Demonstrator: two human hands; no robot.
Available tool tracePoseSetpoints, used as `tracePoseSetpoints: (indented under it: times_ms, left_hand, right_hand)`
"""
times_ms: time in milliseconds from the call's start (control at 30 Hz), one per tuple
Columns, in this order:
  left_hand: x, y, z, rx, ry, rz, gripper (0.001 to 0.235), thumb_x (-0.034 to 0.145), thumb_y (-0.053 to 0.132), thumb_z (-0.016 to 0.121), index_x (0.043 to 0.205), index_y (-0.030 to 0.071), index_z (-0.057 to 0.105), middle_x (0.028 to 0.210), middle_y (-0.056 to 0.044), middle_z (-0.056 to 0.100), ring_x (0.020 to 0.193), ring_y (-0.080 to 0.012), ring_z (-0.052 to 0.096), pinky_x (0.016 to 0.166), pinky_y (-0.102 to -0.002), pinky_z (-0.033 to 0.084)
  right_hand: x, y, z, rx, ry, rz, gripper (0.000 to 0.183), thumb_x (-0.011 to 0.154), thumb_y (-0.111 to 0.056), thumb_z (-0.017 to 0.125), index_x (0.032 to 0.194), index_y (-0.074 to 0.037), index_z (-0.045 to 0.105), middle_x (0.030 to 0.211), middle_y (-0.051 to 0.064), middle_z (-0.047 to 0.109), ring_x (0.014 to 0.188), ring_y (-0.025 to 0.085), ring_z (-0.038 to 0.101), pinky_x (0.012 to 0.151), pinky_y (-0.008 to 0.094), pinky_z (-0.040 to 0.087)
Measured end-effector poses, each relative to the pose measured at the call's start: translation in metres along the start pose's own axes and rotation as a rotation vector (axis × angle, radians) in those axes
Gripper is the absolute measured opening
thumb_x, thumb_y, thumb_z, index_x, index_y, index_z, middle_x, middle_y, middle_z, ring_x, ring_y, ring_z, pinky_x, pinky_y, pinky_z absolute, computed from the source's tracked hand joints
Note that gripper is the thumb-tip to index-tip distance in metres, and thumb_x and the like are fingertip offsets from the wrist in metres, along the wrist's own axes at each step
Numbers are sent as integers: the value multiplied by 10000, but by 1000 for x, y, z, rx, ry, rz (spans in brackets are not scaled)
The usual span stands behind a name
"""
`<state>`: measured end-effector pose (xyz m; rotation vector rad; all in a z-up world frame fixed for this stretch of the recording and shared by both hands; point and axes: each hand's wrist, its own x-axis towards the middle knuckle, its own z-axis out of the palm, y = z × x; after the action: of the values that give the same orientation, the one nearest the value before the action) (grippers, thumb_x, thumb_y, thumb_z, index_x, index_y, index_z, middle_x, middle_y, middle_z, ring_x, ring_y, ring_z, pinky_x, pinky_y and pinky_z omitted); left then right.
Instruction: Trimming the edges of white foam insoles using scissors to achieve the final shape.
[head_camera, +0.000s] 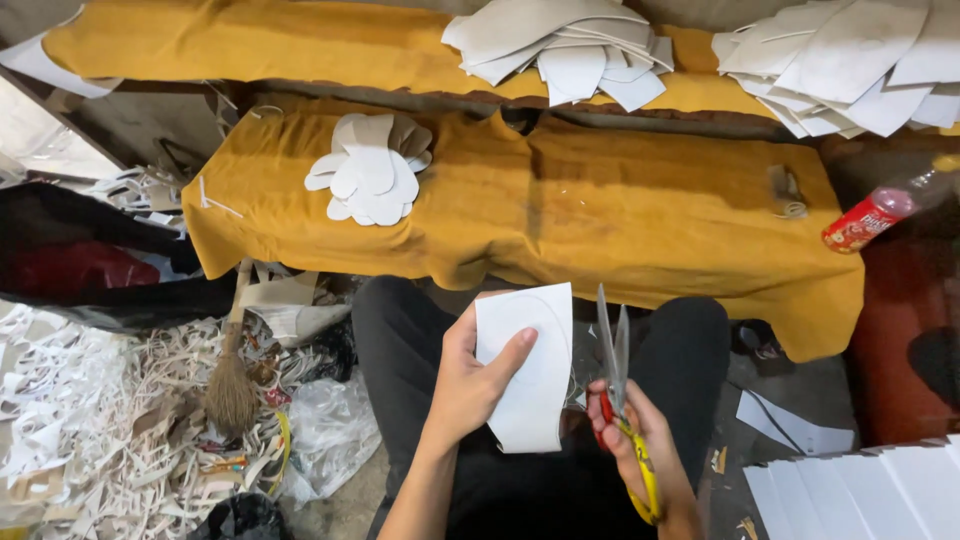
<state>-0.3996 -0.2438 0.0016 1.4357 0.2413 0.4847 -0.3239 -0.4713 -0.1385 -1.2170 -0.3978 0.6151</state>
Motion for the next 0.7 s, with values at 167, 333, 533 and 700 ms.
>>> tracePoseSetpoints:
  times_ms: [167,333,533,700]
  left_hand:
    - [14,-7,-11,11,78,-10,337,888,266,723,1152,71,647,1023,-42,694,929,-162,657,758,-306,543]
    - [27,-22,-16,-40,132,-38,352,898,256,702,1185,80,596,1031,-48,654,937,-155,621,787,-293,510]
    - [41,-43,-9,-269,90,-246,487,812,79,690,1256,109,490,1048,-104,623,920,-204,615,771,-328,507]
    - [49,-56,-1,-508,115,-295,345,849,81,763,1152,10,612,1069,-133,723,917,-206,673,754,-321,540]
  right_hand:
    - [-3,-6,16,-98,81,71,742,679,-515,844,1205,-24,662,896,69,578,817,121,537,684,239,417]
    - [3,-10,29,-232,112,174,631,750,-388,807,1227,-5,653,953,110,635,838,160,605,745,283,465]
    - [17,22,8,-83,131,261,482,832,-245,786,1227,-14,635,917,136,586,779,206,552,662,318,414]
    - [20,25,0,71,178,219,680,751,-332,824,1276,29,586,1243,243,713,1185,305,667,994,403,502]
